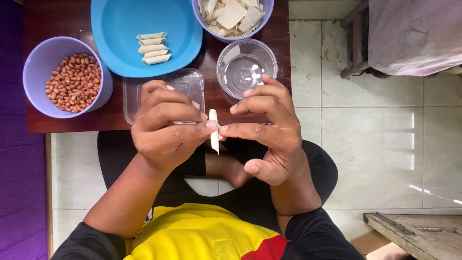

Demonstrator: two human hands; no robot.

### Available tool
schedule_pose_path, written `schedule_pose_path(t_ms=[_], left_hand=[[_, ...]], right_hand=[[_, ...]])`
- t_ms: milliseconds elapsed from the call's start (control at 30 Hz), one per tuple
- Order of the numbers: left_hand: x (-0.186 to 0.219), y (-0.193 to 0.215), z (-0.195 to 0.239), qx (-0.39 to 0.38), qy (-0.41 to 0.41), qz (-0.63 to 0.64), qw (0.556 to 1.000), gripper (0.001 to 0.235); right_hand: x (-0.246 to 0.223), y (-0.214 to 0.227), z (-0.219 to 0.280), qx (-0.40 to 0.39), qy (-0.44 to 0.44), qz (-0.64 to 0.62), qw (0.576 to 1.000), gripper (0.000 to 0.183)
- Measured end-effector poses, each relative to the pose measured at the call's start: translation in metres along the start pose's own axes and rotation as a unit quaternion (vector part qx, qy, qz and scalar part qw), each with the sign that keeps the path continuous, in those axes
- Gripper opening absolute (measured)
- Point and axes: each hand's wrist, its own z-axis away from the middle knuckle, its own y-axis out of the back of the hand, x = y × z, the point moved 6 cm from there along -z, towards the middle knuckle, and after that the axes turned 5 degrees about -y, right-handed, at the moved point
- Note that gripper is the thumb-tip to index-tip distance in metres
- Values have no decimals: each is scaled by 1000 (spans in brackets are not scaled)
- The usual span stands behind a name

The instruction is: The person sits on the floor and wraps peanuts in thin, white, square sheets. They pick up a sheet, place a peanut in the center, and fold the sheet into a small packet, placing the finished items into a blue tray.

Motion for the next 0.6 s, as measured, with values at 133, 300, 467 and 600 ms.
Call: schedule_pose_path(t_ms=[133,300,467,600], left_hand=[[8,1,-3,4,-6,3,1000,15],[13,0,-4,-2,-17,-11,1000,12],[14,1,-2,0,-25,-14,1000,13],[14,1,2,5,-31,-15,999,16]], right_hand=[[-2,1,5,0,17,-7,1000,58],[2,3,5,5,34,-17,999,63],[-5,5,6,-3,34,-24,999,65],[-7,6,3,-4,31,-15,999,65]])
